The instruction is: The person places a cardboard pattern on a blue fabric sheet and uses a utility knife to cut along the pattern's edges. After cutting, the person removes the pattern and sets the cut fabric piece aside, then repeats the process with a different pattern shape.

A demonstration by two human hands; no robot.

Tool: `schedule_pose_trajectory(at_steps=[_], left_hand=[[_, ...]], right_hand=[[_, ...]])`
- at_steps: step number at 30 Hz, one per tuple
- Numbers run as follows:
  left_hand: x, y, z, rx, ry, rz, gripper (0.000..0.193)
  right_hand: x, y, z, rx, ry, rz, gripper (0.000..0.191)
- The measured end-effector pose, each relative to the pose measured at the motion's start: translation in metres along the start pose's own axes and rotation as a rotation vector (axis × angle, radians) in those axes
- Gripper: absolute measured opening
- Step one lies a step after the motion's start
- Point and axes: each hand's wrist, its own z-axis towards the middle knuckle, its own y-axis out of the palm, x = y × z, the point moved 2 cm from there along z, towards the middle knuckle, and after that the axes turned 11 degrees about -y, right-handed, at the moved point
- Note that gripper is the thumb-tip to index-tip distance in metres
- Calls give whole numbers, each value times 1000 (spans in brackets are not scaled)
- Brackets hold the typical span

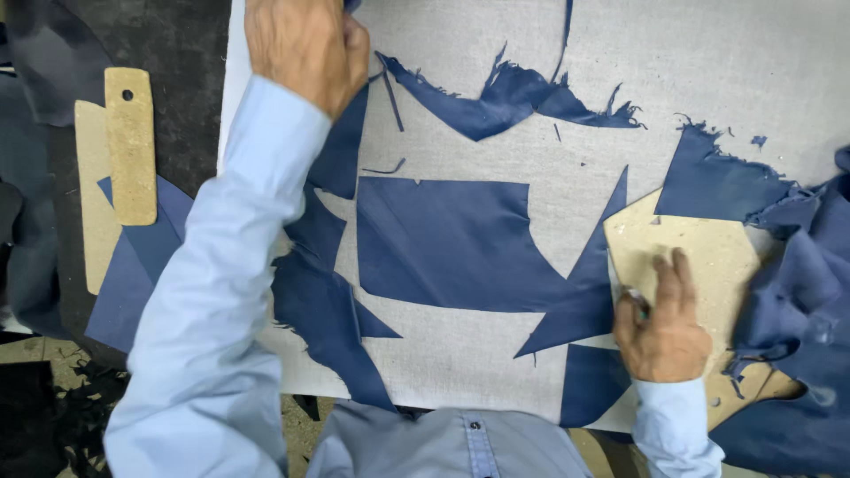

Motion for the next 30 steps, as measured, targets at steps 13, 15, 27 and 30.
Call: schedule_pose_trajectory(at_steps=[13,15,27,30], left_hand=[[124,-173,-190,-650,-178,-1510,83],[131,-160,-220,-863,-435,-1847,104],[89,-99,-259,-853,-763,-1579,17],[52,-73,-207,-741,-751,-1037,26]], right_hand=[[-99,-35,-31,21,-431,650,34],[-95,-43,-37,87,-306,861,27],[-45,-37,-20,448,324,1142,27],[-55,4,-15,175,472,783,40]])
